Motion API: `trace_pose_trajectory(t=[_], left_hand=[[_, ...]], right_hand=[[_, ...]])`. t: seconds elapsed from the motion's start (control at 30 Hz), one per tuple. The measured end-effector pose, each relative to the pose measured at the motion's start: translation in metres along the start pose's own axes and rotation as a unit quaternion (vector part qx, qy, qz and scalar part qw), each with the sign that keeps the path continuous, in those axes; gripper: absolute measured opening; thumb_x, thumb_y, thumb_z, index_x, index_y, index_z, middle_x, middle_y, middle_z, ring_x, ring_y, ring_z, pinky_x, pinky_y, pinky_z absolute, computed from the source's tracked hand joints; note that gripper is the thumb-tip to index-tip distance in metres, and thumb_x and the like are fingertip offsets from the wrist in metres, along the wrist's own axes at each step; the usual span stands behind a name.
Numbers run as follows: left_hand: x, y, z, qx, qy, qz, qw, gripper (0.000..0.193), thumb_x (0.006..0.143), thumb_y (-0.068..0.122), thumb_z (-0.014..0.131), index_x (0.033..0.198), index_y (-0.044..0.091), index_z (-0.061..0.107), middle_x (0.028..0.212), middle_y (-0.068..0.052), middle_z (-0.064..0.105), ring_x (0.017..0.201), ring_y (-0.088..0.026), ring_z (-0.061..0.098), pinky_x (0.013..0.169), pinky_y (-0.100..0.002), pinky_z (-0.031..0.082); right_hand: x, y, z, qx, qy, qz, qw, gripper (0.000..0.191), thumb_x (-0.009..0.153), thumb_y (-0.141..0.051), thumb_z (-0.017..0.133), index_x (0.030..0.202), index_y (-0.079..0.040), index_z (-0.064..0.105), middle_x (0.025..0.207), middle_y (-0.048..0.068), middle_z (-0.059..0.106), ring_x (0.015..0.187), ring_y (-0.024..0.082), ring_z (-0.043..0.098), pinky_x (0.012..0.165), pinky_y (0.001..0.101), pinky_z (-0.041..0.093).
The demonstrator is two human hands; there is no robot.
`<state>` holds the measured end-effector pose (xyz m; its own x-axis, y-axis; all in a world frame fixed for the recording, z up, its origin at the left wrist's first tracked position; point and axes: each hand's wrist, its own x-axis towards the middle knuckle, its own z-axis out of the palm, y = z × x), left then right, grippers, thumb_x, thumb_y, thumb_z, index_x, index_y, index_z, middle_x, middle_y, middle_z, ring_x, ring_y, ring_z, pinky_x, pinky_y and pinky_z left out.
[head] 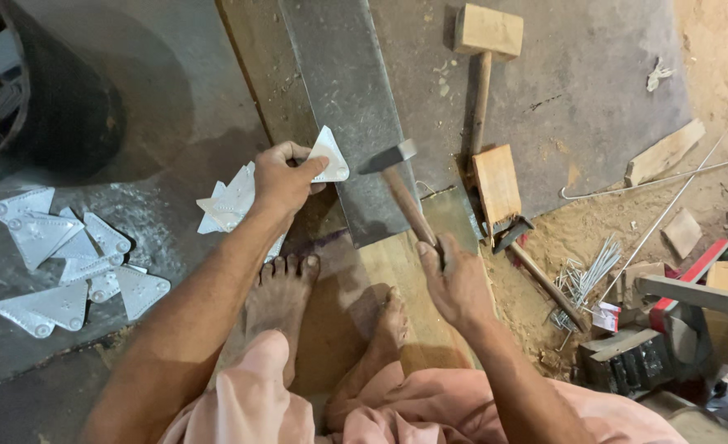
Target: The person sits on the floor and hammers triangular metal plates flat on a steel beam using a hammer, repositioning each plate to strike different spots. Flattened plates are stacked and placed into a nearby bucket.
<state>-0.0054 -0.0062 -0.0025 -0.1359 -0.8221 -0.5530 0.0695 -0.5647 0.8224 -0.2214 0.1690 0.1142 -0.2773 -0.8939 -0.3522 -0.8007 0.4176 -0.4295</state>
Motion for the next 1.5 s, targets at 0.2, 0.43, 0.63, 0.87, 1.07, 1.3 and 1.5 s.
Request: trace_pose_trajectory(t=[0.2, 0.43, 0.63, 0.87, 1.07, 1.3, 1.5], left_hand=[[-0.005, 0.004, 0.004, 0.054, 0.035, 0.043, 0.997, 0.012, 0.087, 0.007, 0.077, 0.083, -0.001, 0.069, 0.078, -0.004, 0.071, 0.067, -0.011, 0.069, 0.057, -0.029, 0.061], [-0.007, -0.001, 0.005, 0.148, 0.071, 0.108, 0.980, 0.015, 0.083, 0.011, 0.080, 0.082, 0.000, 0.069, 0.068, -0.004, 0.068, 0.060, -0.012, 0.066, 0.055, -0.031, 0.055], [-0.005, -0.005, 0.002, 0.222, 0.096, 0.189, 0.952, 0.018, 0.081, 0.014, 0.084, 0.085, 0.001, 0.072, 0.073, -0.006, 0.073, 0.065, -0.012, 0.068, 0.062, -0.033, 0.054], [-0.009, -0.009, 0.004, 0.143, 0.080, 0.141, 0.976, 0.018, 0.084, 0.015, 0.081, 0.086, 0.000, 0.070, 0.073, -0.006, 0.072, 0.064, -0.013, 0.067, 0.059, -0.033, 0.054], [-0.009, -0.012, 0.003, 0.126, 0.067, 0.157, 0.977, 0.019, 0.085, 0.015, 0.080, 0.085, -0.001, 0.069, 0.069, -0.007, 0.071, 0.059, -0.011, 0.066, 0.055, -0.032, 0.052], [-0.012, -0.009, 0.000, 0.200, 0.111, 0.196, 0.954, 0.022, 0.080, 0.018, 0.083, 0.086, 0.000, 0.070, 0.080, -0.012, 0.072, 0.074, -0.023, 0.069, 0.070, -0.038, 0.053], [-0.052, -0.040, -0.099, 0.292, 0.197, 0.246, 0.903, 0.028, 0.083, 0.017, 0.079, 0.106, 0.004, 0.070, 0.106, -0.017, 0.069, 0.099, -0.037, 0.067, 0.086, -0.045, 0.052]], right_hand=[[0.002, -0.027, 0.004, -0.019, -0.006, 0.008, 1.000, 0.029, 0.099, -0.035, 0.057, 0.106, -0.006, 0.055, 0.070, 0.025, 0.064, 0.063, 0.046, 0.065, 0.058, 0.0549, 0.048], [0.002, -0.037, -0.001, -0.036, 0.014, -0.057, 0.998, 0.031, 0.099, -0.035, 0.058, 0.105, -0.005, 0.055, 0.077, 0.026, 0.068, 0.073, 0.049, 0.066, 0.065, 0.0566, 0.049], [0.002, -0.028, 0.005, -0.056, -0.046, -0.022, 0.997, 0.035, 0.101, -0.038, 0.057, 0.108, -0.004, 0.054, 0.077, 0.029, 0.067, 0.076, 0.051, 0.066, 0.067, 0.0581, 0.049], [0.002, -0.004, 0.004, 0.322, -0.162, 0.002, 0.933, 0.046, 0.112, -0.037, 0.055, 0.092, 0.004, 0.058, 0.065, 0.018, 0.051, 0.056, 0.039, 0.047, 0.049, 0.0456, 0.039], [-0.005, -0.021, -0.009, 0.062, 0.146, -0.131, 0.979, 0.035, 0.103, -0.036, 0.055, 0.097, -0.001, 0.061, 0.066, 0.016, 0.058, 0.058, 0.031, 0.058, 0.057, 0.0422, 0.046], [-0.002, 0.005, 0.028, -0.023, 0.010, -0.032, 0.999, 0.038, 0.100, -0.038, 0.056, 0.106, -0.001, 0.064, 0.077, 0.026, 0.066, 0.075, 0.045, 0.066, 0.065, 0.0529, 0.049], [-0.012, 0.072, 0.066, 0.225, -0.113, 0.217, 0.943, 0.051, 0.105, -0.044, 0.057, 0.093, 0.005, 0.066, 0.069, 0.020, 0.060, 0.060, 0.031, 0.054, 0.057, 0.0499, 0.043]])
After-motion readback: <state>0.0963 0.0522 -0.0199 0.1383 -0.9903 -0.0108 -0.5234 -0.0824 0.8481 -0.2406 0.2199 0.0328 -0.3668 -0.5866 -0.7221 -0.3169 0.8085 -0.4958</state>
